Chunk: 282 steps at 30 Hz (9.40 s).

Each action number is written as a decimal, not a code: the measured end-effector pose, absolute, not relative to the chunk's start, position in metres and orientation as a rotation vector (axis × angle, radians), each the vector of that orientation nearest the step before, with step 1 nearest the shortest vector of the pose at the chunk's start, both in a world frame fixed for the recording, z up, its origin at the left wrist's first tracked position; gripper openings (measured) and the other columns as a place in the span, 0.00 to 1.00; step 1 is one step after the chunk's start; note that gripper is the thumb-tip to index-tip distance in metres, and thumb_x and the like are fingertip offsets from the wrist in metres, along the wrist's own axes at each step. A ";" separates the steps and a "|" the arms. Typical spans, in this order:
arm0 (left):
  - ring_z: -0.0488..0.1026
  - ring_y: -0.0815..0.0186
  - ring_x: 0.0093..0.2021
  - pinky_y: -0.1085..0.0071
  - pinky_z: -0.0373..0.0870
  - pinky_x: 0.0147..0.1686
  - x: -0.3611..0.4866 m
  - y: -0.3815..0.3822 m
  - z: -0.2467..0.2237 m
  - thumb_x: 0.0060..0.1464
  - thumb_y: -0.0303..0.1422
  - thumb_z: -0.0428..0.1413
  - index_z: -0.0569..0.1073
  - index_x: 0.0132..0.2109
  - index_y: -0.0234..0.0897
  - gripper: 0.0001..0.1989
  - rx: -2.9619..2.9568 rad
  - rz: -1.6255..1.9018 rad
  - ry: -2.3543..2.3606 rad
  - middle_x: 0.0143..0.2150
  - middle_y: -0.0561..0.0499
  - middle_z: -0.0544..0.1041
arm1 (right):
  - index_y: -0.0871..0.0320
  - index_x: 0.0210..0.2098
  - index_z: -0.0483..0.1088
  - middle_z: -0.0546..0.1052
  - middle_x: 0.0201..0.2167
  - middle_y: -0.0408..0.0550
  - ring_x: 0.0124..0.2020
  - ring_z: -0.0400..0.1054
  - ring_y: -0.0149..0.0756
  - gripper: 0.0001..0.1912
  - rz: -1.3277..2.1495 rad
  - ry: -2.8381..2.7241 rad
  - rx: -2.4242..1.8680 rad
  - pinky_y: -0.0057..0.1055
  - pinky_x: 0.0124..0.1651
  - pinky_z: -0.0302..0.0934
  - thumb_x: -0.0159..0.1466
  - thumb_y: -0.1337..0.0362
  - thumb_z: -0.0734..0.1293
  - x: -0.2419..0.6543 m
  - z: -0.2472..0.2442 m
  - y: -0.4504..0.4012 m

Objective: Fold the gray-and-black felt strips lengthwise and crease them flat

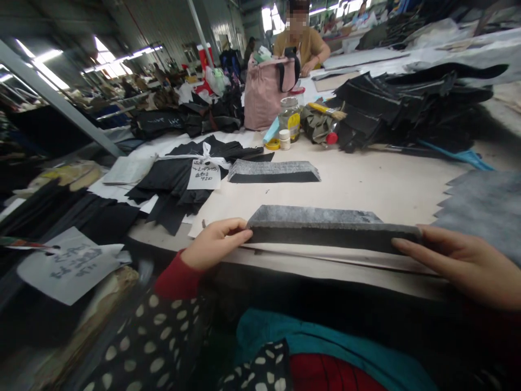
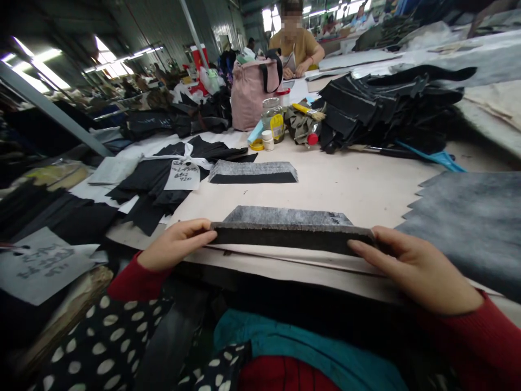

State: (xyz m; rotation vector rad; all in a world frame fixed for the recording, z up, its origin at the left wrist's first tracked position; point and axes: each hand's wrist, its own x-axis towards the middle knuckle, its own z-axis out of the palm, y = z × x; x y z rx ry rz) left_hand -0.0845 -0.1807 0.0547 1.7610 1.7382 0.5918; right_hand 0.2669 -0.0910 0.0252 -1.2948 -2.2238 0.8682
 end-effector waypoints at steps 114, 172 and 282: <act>0.64 0.58 0.41 0.62 0.63 0.39 -0.081 -0.120 0.042 0.49 0.31 0.45 0.71 0.37 0.39 0.11 2.651 0.012 1.746 0.43 0.46 0.65 | 0.56 0.36 0.71 0.68 0.34 0.50 0.36 0.60 0.36 0.13 0.018 -2.479 -1.206 0.32 0.39 0.54 0.57 0.71 0.57 0.255 -0.002 -0.082; 0.62 0.63 0.43 0.64 0.61 0.45 0.078 -0.066 0.005 0.54 0.34 0.45 0.65 0.45 0.35 0.13 2.756 0.396 1.221 0.42 0.47 0.65 | 0.62 0.41 0.69 0.68 0.30 0.51 0.34 0.61 0.34 0.16 0.077 -2.498 -1.357 0.29 0.39 0.57 0.57 0.74 0.56 0.250 -0.003 -0.076; 0.66 0.66 0.37 0.71 0.63 0.39 0.070 -0.024 -0.001 0.47 0.29 0.49 0.71 0.37 0.37 0.09 2.427 0.591 1.345 0.34 0.51 0.70 | 0.61 0.36 0.70 0.66 0.34 0.48 0.30 0.63 0.27 0.16 0.589 -2.452 -1.340 0.24 0.35 0.59 0.49 0.75 0.61 0.254 0.005 -0.005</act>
